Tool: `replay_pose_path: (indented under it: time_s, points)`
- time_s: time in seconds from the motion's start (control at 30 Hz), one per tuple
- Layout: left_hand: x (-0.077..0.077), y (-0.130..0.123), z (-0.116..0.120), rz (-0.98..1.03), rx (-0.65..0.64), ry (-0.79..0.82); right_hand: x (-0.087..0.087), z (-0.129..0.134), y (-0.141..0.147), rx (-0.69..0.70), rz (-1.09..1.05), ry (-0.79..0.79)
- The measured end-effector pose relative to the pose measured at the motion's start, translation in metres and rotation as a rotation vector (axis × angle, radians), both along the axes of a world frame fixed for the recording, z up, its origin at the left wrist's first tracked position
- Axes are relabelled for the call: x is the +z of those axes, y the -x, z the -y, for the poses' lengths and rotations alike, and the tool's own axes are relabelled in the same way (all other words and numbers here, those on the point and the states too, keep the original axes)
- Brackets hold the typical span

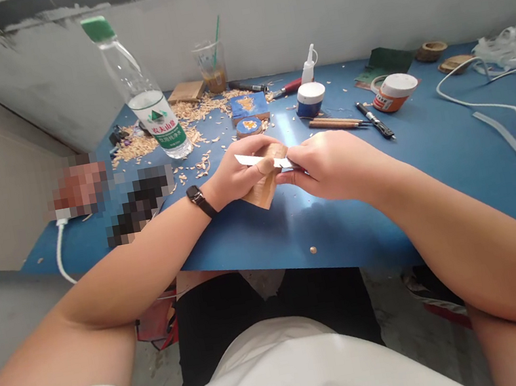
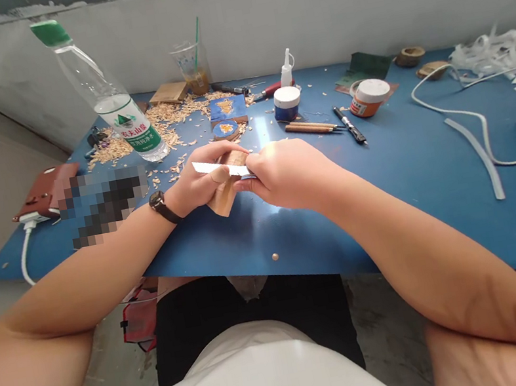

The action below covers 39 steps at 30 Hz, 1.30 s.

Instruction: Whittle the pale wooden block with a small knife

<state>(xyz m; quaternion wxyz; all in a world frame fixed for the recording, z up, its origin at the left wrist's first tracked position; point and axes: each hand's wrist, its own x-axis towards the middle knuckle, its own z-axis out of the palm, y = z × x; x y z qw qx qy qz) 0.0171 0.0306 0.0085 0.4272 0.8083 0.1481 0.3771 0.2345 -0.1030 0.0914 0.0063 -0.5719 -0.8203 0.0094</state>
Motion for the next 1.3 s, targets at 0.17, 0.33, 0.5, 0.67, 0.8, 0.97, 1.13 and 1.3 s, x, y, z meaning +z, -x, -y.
replay_pose_path:
  time_s: [0.17,0.33,0.5,0.67,0.8,0.97,1.13,1.3]
  points:
    - [0.0,0.0,0.001,0.003,0.023,0.042,-0.003,-0.005,0.002,-0.061,0.029,-0.016]
    - [-0.001,-0.001,0.003,0.013,0.051,0.075,-0.018,-0.008,0.0,-0.127,0.047,-0.111]
    - [-0.004,-0.005,0.006,0.026,0.111,0.075,-0.026,-0.007,-0.001,-0.163,0.003,-0.19]
    - [-0.007,-0.005,0.004,0.07,0.231,0.01,-0.019,-0.008,0.0,-0.243,0.042,-0.221]
    - [-0.004,-0.005,0.007,0.084,0.209,-0.029,-0.009,-0.007,0.0,-0.197,0.083,-0.173]
    - [0.002,-0.002,0.008,0.036,0.075,-0.02,0.0,-0.001,0.002,-0.041,0.079,-0.081]
    - [0.002,0.002,0.002,-0.022,-0.025,-0.04,-0.002,0.001,0.001,-0.005,0.046,-0.068]
    - [0.0,0.003,0.001,-0.028,-0.033,-0.026,-0.005,0.001,0.0,-0.03,0.006,-0.047]
